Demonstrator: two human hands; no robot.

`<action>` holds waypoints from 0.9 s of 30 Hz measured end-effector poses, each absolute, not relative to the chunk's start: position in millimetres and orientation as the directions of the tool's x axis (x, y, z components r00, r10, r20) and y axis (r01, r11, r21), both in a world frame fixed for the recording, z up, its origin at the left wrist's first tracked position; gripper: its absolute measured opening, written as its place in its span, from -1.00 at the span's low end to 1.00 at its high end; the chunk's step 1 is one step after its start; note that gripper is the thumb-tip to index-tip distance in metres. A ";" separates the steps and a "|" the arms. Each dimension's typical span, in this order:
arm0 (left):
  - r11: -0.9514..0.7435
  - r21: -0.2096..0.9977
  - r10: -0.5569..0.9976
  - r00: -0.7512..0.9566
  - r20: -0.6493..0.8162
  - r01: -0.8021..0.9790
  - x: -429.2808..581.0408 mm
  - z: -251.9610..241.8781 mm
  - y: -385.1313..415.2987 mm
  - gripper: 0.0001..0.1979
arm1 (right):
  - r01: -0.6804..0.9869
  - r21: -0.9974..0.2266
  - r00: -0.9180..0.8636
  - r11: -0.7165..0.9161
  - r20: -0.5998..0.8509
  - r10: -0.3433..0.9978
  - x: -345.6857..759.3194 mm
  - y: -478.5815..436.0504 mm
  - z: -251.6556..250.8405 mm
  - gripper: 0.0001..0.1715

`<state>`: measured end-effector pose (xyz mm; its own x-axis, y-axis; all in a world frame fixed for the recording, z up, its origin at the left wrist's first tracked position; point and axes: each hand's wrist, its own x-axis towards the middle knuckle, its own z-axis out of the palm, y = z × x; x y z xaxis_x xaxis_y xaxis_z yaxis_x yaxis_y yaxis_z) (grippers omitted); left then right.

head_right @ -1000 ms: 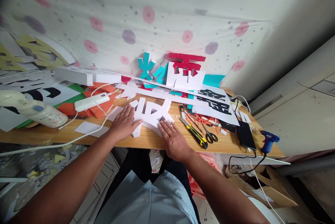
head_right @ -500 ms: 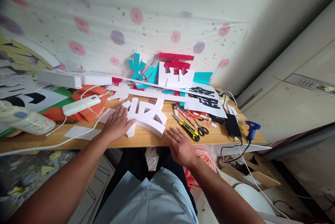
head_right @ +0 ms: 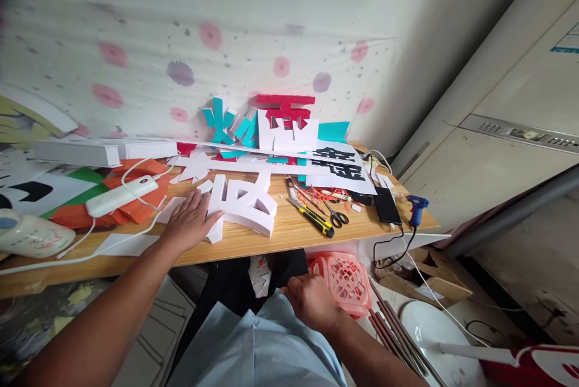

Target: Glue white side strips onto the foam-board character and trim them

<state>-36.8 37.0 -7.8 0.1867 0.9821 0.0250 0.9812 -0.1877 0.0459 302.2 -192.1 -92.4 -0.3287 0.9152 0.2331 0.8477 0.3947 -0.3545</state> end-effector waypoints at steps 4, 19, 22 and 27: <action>-0.201 -0.003 0.978 0.201 0.060 0.979 -35.0 -1.5 32.4 -0.17 | 0.842 -0.371 -0.266 0.391 0.345 0.900 304.8 -183.8 -85.6 -0.48; -0.356 -0.033 0.914 0.356 0.194 0.934 -27.5 -24.2 10.4 -0.20 | 0.761 -0.372 -0.267 0.531 0.567 0.779 299.6 -38.4 -31.9 -0.62; -0.357 -0.035 0.914 0.356 0.192 0.934 -27.0 -23.9 10.2 -0.20 | 0.760 -0.345 -0.314 0.550 0.546 0.777 301.1 -26.2 -32.2 -0.63; -0.360 -0.067 0.908 0.366 0.205 0.931 -26.4 -25.1 9.7 -0.20 | 0.715 -0.369 -0.339 0.594 0.560 0.756 309.3 -28.4 -32.0 -0.63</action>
